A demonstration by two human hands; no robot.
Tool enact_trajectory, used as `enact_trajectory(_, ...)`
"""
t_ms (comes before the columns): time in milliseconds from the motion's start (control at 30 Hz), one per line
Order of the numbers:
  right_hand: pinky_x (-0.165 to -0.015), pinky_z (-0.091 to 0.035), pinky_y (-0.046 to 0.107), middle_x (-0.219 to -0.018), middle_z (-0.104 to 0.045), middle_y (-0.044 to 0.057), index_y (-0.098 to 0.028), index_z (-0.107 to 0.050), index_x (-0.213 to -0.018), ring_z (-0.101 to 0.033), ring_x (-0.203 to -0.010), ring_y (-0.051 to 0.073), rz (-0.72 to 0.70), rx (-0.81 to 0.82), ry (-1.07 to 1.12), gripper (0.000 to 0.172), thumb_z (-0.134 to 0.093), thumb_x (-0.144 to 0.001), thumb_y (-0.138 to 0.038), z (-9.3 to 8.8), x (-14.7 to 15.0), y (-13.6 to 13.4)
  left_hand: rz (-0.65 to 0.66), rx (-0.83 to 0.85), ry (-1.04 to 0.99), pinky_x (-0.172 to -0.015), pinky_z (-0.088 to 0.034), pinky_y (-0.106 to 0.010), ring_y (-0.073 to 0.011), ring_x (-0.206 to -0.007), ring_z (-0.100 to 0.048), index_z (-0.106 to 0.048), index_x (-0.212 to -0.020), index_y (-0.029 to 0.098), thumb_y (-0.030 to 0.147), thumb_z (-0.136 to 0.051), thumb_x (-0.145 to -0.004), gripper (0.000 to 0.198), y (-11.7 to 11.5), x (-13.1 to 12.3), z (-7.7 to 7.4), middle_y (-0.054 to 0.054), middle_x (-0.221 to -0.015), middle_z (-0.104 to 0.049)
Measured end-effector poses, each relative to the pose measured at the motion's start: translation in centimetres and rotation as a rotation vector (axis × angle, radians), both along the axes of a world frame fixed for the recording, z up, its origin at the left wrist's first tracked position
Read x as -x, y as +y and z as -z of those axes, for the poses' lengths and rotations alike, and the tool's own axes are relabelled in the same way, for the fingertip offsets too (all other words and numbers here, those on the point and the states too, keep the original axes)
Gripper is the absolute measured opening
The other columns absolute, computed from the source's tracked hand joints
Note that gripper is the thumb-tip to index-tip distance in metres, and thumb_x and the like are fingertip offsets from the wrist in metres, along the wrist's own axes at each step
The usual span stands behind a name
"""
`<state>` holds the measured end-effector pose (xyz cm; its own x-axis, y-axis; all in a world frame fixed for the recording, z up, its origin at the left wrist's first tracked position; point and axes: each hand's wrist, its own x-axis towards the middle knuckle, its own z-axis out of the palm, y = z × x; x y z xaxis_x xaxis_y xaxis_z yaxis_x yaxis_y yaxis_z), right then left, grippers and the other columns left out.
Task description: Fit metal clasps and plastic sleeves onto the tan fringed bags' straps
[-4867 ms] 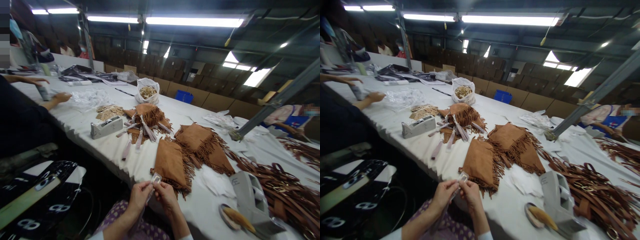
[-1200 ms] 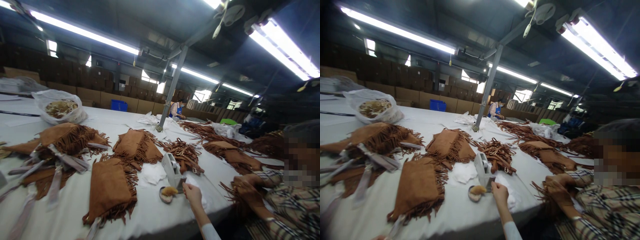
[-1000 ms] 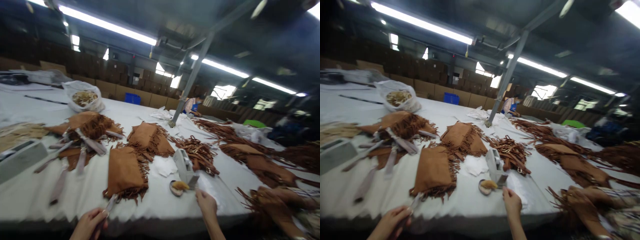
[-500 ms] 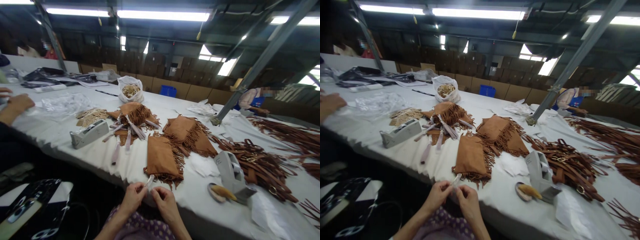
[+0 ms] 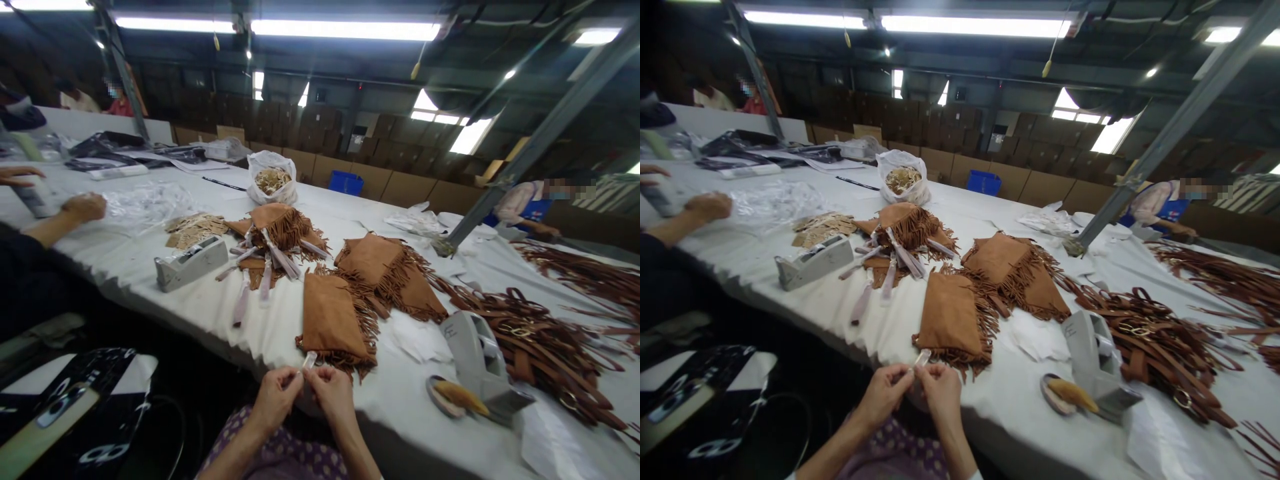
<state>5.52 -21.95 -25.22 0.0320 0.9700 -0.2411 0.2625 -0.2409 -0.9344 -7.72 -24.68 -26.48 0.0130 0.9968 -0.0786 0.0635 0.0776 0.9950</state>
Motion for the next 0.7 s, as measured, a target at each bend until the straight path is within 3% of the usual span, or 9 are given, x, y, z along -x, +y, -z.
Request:
enact_trajectory(100,-0.037,-0.025,0.02,-0.041,-0.048,-0.005,-0.014,-0.061,-0.059,-0.037,-0.035,0.007,-0.037,0.093,0.14,0.046,-0.069,-0.06,-0.059,-0.2,-0.2,0.0,0.015,0.055,-0.109,-0.037,-0.025,-0.019,-0.0054,-0.035,-0.037,-0.063,-0.072,0.012,0.051,-0.055,-0.079,0.04,0.1,-0.2,0.4,0.001,-0.055,-0.058)
enact_trajectory(200,-0.036,-0.022,0.019,-0.041,-0.047,-0.004,-0.013,-0.059,-0.055,-0.034,-0.034,0.005,-0.122,0.142,0.229,0.053,-0.065,-0.061,-0.066,-0.1,-0.3,0.0,0.039,0.071,-0.183,-0.034,-0.023,-0.019,-0.0049,-0.032,-0.038,-0.062,-0.075,0.012,0.054,-0.056,-0.076,0.042,0.3,-0.4,0.6,0.0,-0.057,-0.06)
enact_trajectory(333,-0.035,-0.02,0.019,-0.039,-0.044,-0.005,-0.016,-0.051,-0.049,-0.033,-0.033,0.005,-0.082,0.11,0.225,0.052,-0.066,-0.059,-0.065,0.6,-0.1,0.0,-0.078,0.091,-0.049,-0.034,-0.026,-0.02,-0.0081,-0.031,-0.042,-0.059,-0.081,0.015,0.052,-0.05,-0.08,0.038,0.1,-0.7,0.6,0.001,-0.052,-0.06)
enact_trajectory(400,-0.035,-0.021,0.02,-0.039,-0.042,-0.006,-0.017,-0.049,-0.049,-0.032,-0.033,0.005,-0.049,0.101,0.222,0.051,-0.067,-0.058,-0.063,1.0,0.1,0.0,-0.185,0.022,0.105,-0.041,-0.036,-0.022,-0.0121,-0.038,-0.051,-0.058,-0.092,0.017,0.046,-0.051,-0.081,0.032,-0.2,-0.8,0.4,0.0,-0.056,-0.064)
enact_trajectory(467,-0.036,-0.021,0.02,-0.039,-0.041,-0.007,-0.017,-0.049,-0.049,-0.032,-0.033,0.005,-0.041,0.096,0.218,0.05,-0.067,-0.058,-0.062,1.2,0.2,-0.1,-0.226,-0.101,0.224,-0.061,-0.048,-0.026,-0.0175,-0.061,-0.064,-0.061,-0.102,0.02,0.04,-0.054,-0.081,0.029,-0.6,-0.8,0.1,-0.004,-0.074,-0.071)
enact_trajectory(567,-0.036,-0.022,0.021,-0.04,-0.042,-0.006,-0.017,-0.051,-0.051,-0.033,-0.034,0.005,-0.044,0.085,0.211,0.049,-0.066,-0.058,-0.062,1.2,0.2,-0.2,-0.198,-0.19,0.274,-0.084,-0.047,-0.03,-0.0228,-0.092,-0.066,-0.067,-0.103,0.022,0.037,-0.051,-0.084,0.029,-1.0,-0.8,-0.2,-0.009,-0.099,-0.072)
enact_trajectory(700,-0.036,-0.023,0.021,-0.041,-0.043,-0.006,-0.017,-0.051,-0.051,-0.033,-0.034,0.006,-0.049,0.069,0.171,0.05,-0.065,-0.058,-0.064,1.0,0.1,-0.2,-0.145,-0.111,0.261,-0.073,-0.048,-0.027,-0.0211,-0.077,-0.066,-0.072,-0.09,0.02,0.042,-0.048,-0.084,0.032,-0.4,-0.7,-0.1,-0.008,-0.084,-0.073)
